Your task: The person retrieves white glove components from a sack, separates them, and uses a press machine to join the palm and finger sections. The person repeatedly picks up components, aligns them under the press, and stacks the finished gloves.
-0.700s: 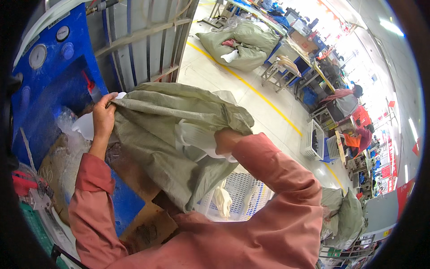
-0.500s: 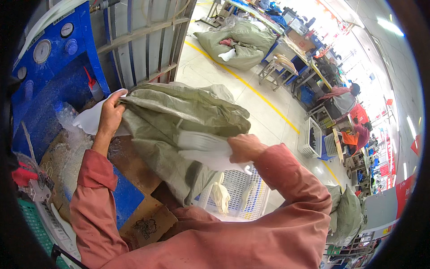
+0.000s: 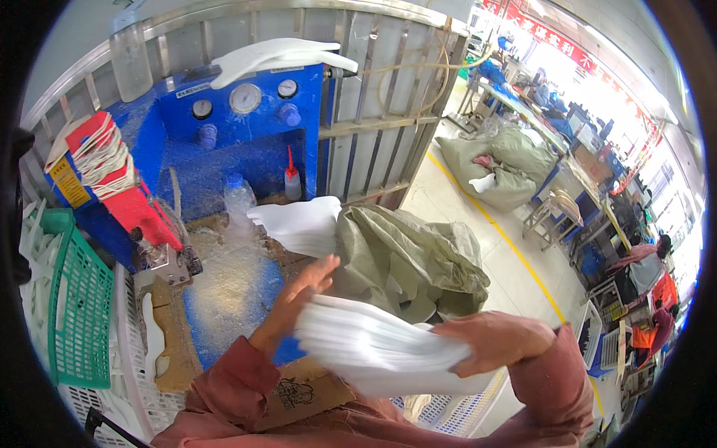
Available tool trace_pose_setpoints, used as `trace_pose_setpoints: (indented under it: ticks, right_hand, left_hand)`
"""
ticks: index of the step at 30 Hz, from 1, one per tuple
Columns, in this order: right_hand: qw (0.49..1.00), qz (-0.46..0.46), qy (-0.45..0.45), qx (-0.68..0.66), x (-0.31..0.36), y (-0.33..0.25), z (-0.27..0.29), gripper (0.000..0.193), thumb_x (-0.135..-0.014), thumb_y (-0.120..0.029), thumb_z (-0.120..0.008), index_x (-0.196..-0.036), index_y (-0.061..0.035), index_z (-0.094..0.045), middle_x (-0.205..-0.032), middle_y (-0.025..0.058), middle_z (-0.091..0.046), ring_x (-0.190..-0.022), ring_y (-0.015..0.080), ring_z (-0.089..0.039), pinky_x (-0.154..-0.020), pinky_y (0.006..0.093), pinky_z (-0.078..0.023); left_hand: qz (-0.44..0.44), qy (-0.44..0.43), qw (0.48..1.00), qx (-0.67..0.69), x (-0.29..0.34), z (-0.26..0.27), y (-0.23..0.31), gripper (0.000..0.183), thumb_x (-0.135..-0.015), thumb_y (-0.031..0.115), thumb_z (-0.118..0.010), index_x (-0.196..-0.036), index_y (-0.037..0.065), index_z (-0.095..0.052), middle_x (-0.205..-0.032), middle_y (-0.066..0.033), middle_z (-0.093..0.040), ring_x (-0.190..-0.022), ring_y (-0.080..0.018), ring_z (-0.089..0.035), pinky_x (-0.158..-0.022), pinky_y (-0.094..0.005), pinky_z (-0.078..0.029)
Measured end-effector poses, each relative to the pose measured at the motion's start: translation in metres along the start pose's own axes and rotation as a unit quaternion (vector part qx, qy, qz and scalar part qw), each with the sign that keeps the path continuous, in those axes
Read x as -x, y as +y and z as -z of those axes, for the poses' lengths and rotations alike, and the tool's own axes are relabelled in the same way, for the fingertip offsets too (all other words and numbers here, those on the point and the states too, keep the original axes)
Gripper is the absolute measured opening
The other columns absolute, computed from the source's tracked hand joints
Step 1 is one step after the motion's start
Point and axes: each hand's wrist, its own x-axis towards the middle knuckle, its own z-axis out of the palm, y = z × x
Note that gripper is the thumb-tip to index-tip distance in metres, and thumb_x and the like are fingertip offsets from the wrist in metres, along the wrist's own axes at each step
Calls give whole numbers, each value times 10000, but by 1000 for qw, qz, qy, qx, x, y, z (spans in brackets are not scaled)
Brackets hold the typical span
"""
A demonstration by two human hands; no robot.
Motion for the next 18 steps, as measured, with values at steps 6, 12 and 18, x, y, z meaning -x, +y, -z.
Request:
trace_pose_setpoints:
  ticks: [6,12,18]
  right_hand:
    - [992,49,-101,53,-110,-10,52,689,-833,-390,-740,-1448,-117,-590,-1243,188,-720,-1134,347,-696,-999,439,-538]
    - [978,110,-163,64,-231,-6,121,751,-838,-454,-788,-1446,-61,-588,-1297,180,-697,-1188,313,-668,-1033,417,-508]
    - [982,122,-135,42,-314,-1,190,749,-837,-448,-812,-1447,-70,-597,-1328,164,-684,-1214,305,-663,-1043,406,-518]
  left_hand:
    - [139,97,948,269,79,28,-27,979,-996,782,-391,-1652,67,-264,-1662,-198,-348,-1509,-333,-386,-1248,-481,-327]
    - [-5,121,966,229,87,42,-16,1064,-902,527,-797,-1650,47,-211,-1642,-145,-360,-1497,-304,-397,-1231,-462,-349]
    - [36,310,940,140,-2,52,2,874,-889,71,-790,-1603,21,-287,-1466,-148,-535,-1358,-262,-536,-1149,-404,-448]
